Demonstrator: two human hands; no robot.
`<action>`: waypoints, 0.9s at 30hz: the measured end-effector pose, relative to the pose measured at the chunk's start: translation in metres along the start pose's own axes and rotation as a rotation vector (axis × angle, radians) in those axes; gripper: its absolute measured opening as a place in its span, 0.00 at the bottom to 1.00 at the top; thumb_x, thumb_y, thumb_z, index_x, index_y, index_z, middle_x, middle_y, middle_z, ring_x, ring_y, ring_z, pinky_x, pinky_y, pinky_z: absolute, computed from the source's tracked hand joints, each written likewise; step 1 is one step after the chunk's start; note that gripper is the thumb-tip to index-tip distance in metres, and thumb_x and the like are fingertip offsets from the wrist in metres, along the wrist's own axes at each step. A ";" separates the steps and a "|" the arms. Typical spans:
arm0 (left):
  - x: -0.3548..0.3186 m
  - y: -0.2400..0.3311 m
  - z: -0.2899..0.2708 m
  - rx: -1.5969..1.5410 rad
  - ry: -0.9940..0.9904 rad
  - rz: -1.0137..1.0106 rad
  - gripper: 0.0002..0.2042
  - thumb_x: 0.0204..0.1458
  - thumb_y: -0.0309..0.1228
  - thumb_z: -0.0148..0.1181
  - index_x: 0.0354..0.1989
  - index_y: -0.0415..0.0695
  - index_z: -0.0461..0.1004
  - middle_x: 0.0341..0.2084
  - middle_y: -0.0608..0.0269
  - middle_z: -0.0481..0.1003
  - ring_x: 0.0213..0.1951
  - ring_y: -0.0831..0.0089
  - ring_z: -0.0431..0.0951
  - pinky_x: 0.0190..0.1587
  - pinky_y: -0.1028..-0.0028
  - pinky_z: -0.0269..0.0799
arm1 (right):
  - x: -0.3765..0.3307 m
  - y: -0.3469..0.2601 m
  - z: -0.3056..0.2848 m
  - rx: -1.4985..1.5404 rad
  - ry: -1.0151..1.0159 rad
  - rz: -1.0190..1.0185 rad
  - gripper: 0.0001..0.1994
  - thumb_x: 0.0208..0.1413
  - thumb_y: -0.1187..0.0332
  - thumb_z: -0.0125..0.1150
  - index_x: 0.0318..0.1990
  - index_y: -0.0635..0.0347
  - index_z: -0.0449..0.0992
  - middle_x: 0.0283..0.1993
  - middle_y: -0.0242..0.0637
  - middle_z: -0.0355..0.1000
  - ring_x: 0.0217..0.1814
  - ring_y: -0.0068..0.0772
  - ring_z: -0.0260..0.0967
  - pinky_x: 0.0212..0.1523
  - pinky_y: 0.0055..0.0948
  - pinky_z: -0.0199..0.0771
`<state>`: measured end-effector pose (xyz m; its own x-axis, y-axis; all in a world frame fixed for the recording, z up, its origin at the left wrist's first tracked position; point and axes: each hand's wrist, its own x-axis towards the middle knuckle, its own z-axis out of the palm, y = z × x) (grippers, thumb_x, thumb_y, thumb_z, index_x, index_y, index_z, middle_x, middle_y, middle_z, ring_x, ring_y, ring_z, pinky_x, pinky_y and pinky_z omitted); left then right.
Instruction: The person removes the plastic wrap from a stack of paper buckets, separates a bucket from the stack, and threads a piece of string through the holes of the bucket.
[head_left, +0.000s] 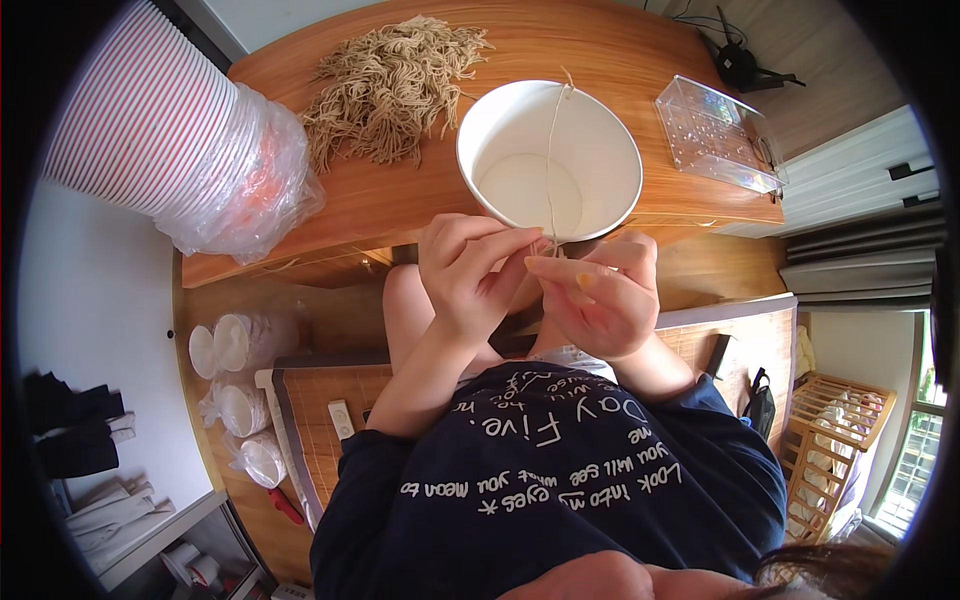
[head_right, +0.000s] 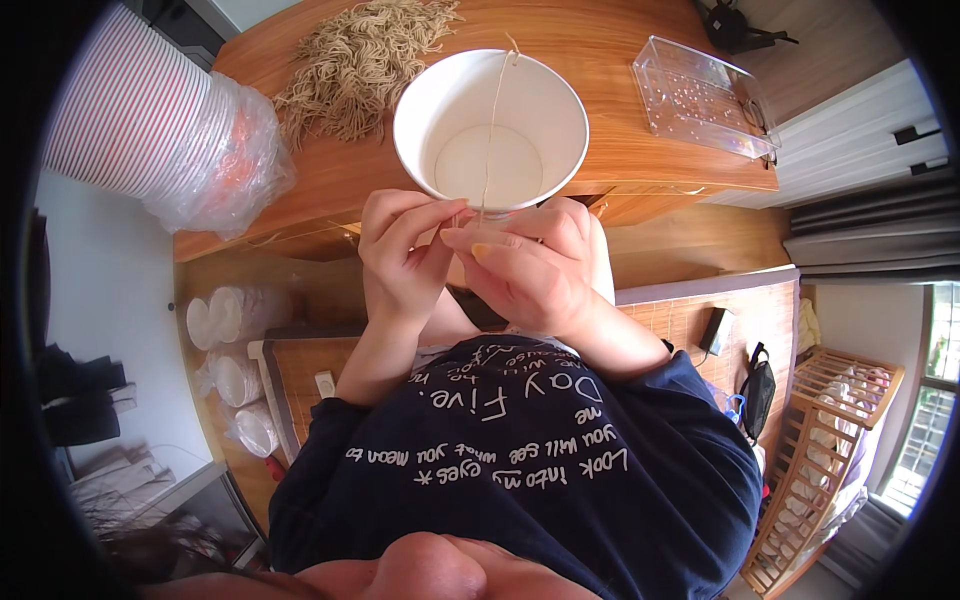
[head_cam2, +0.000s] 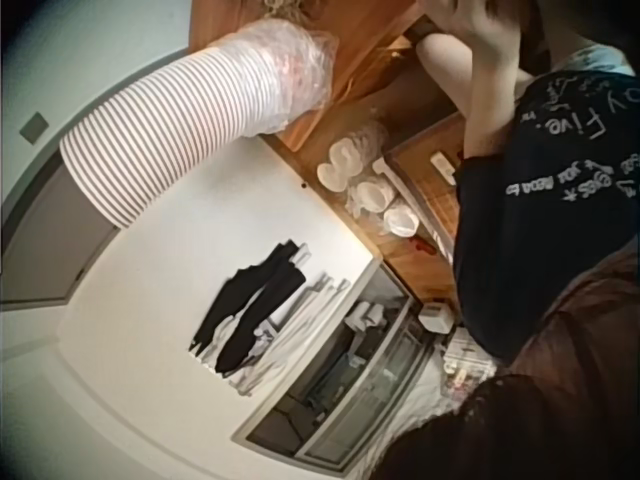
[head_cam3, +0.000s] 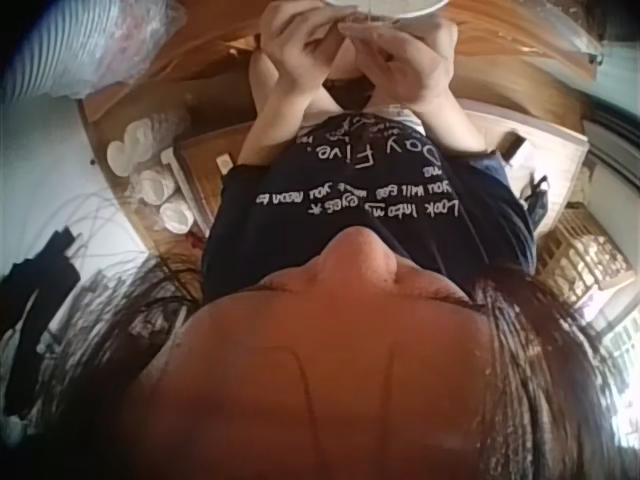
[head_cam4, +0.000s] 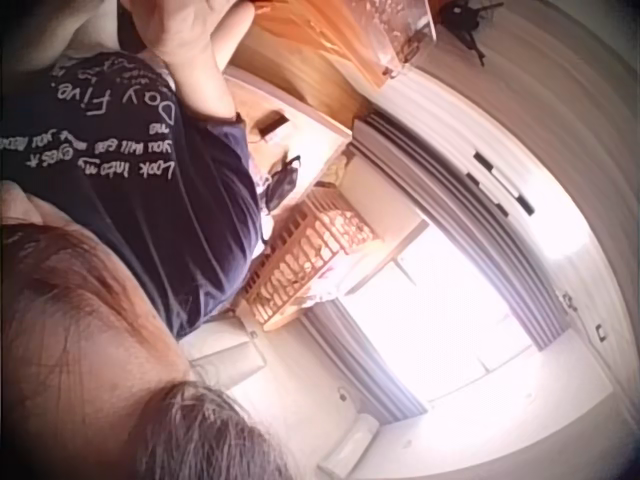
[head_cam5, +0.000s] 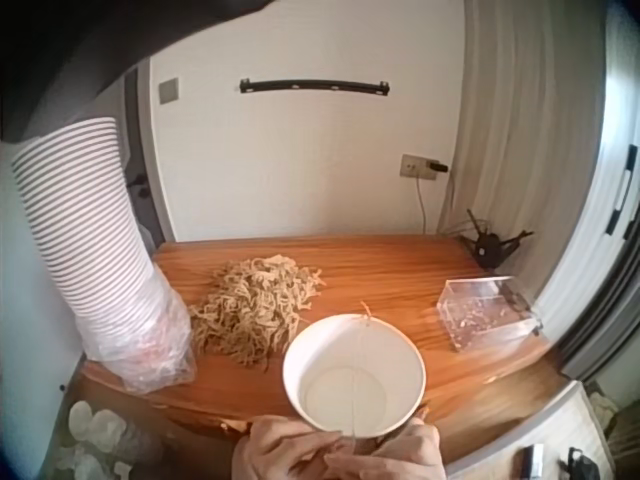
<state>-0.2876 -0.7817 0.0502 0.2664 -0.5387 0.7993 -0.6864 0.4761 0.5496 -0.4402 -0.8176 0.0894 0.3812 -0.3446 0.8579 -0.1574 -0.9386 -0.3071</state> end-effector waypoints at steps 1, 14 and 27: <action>0.000 0.001 0.000 0.014 -0.002 0.000 0.13 0.35 0.28 0.74 0.33 0.54 0.83 0.27 0.76 0.74 0.30 0.72 0.72 0.33 0.71 0.64 | 0.001 0.000 -0.001 0.013 0.003 -0.003 0.21 0.36 0.85 0.69 0.42 0.59 0.81 0.32 0.30 0.73 0.33 0.28 0.60 0.34 0.25 0.62; -0.004 0.004 -0.002 0.040 0.038 0.063 0.14 0.32 0.25 0.74 0.32 0.53 0.83 0.28 0.75 0.74 0.31 0.70 0.73 0.34 0.72 0.65 | -0.008 0.011 -0.005 0.030 -0.028 0.074 0.20 0.37 0.76 0.74 0.41 0.55 0.76 0.40 0.30 0.78 0.35 0.28 0.68 0.30 0.25 0.67; -0.003 0.002 -0.002 0.061 0.041 0.060 0.15 0.29 0.25 0.75 0.31 0.53 0.83 0.27 0.76 0.74 0.30 0.71 0.71 0.34 0.72 0.64 | -0.020 0.023 0.003 -0.032 0.010 0.094 0.25 0.36 0.74 0.78 0.45 0.53 0.73 0.39 0.24 0.77 0.38 0.27 0.64 0.33 0.25 0.66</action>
<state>-0.2880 -0.7775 0.0490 0.2504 -0.4812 0.8401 -0.7416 0.4624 0.4860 -0.4484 -0.8326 0.0641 0.3547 -0.4306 0.8299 -0.2212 -0.9011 -0.3730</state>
